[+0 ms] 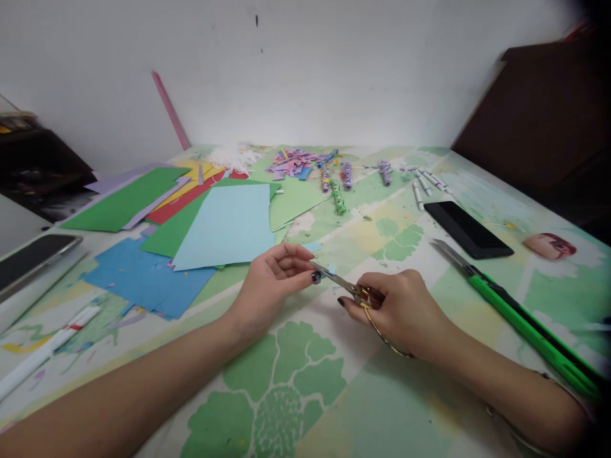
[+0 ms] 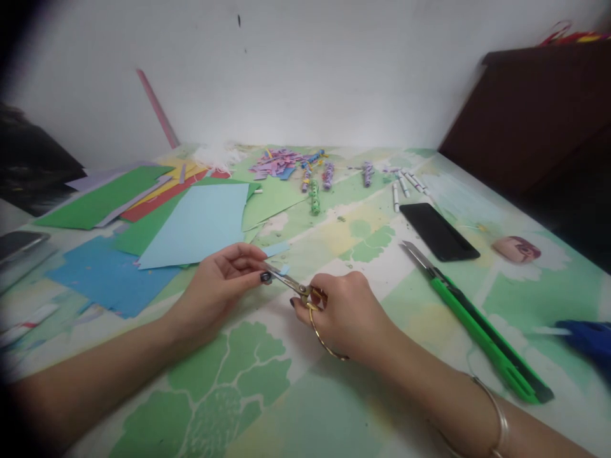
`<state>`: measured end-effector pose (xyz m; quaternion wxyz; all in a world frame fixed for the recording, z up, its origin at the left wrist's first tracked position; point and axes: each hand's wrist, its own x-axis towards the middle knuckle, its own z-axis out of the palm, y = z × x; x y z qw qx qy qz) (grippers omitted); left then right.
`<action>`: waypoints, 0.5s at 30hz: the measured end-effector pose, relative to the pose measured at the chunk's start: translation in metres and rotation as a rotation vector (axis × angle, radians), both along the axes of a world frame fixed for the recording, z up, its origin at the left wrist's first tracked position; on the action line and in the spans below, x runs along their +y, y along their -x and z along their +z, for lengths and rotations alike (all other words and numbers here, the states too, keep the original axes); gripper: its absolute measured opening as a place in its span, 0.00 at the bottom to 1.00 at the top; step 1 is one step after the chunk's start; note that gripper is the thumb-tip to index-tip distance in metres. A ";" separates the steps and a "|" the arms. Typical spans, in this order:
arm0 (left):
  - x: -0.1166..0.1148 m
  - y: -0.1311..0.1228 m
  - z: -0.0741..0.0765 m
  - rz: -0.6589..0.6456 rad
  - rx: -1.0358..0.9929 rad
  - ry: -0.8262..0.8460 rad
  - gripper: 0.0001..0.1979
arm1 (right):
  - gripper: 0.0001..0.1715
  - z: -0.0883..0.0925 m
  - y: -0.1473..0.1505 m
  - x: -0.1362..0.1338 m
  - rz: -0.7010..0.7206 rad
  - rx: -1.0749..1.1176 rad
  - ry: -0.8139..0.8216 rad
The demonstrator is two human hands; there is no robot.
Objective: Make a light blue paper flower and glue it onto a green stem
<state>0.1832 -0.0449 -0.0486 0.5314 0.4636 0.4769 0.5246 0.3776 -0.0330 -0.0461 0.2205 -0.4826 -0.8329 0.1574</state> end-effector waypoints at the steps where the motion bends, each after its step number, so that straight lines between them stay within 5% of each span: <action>1: 0.000 0.000 0.000 -0.001 0.002 0.001 0.11 | 0.16 0.000 0.000 0.000 0.000 -0.002 0.003; 15: 0.001 0.002 -0.002 -0.001 -0.028 0.007 0.11 | 0.16 -0.001 -0.001 0.001 0.006 -0.018 -0.024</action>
